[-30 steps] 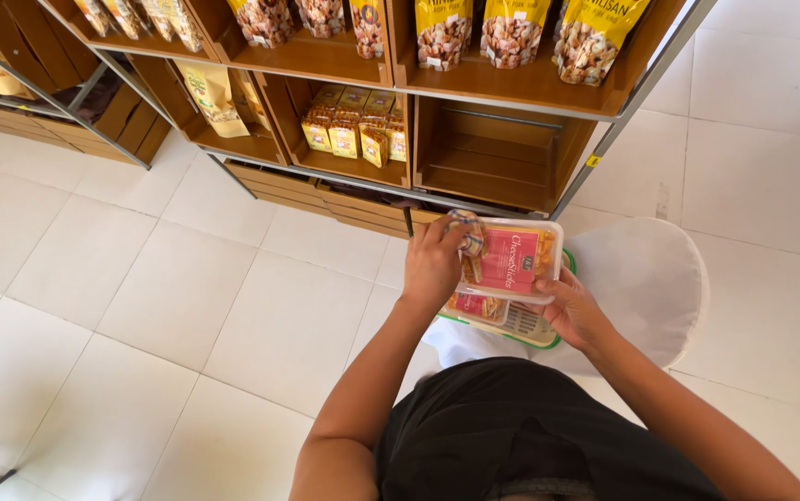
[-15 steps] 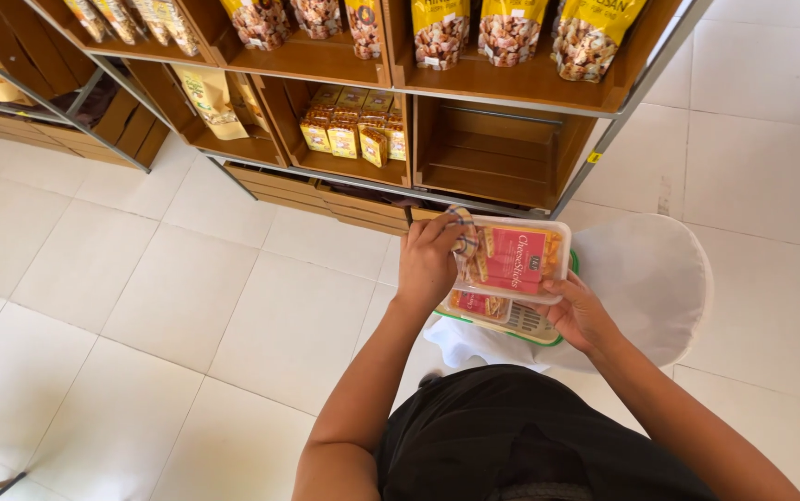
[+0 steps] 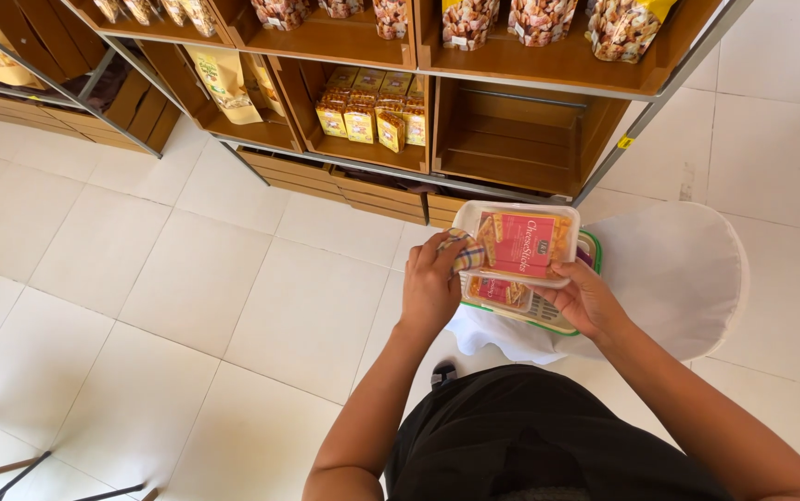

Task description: Selecting snack containers from a shelf, placing them in a basket, and wiping the shelf clean with a cloth.

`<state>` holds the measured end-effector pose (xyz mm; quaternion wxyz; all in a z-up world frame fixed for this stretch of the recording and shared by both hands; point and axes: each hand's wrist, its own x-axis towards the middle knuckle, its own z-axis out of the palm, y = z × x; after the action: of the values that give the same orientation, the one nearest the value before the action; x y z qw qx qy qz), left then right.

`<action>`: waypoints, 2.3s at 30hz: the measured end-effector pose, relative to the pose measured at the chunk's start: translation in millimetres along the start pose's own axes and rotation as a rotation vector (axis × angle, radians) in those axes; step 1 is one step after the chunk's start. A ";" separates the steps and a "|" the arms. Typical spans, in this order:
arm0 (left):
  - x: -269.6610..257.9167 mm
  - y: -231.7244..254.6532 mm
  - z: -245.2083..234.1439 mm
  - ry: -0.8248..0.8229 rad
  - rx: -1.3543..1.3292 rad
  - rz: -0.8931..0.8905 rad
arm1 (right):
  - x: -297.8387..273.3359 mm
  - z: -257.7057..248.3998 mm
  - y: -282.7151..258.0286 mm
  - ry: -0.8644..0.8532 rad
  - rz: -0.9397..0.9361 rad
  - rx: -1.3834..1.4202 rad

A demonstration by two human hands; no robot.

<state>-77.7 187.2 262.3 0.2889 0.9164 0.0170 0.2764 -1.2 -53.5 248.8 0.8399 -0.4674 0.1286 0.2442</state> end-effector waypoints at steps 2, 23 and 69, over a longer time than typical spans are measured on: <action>-11.0 -11.7 20.7 -0.014 -0.031 0.024 | 3.5 4.2 7.2 0.007 0.009 -0.001; 42.1 -9.8 10.2 -0.033 -0.086 0.284 | -29.7 12.9 13.3 0.024 -0.003 0.006; -13.2 82.1 54.5 0.227 -0.127 0.571 | 41.3 -76.4 -3.4 0.044 0.249 0.320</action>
<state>-71.3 88.0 262.9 0.2524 0.8277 -0.2261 0.4474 36.6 -107.8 192.4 0.8638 -0.3137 0.2406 0.3124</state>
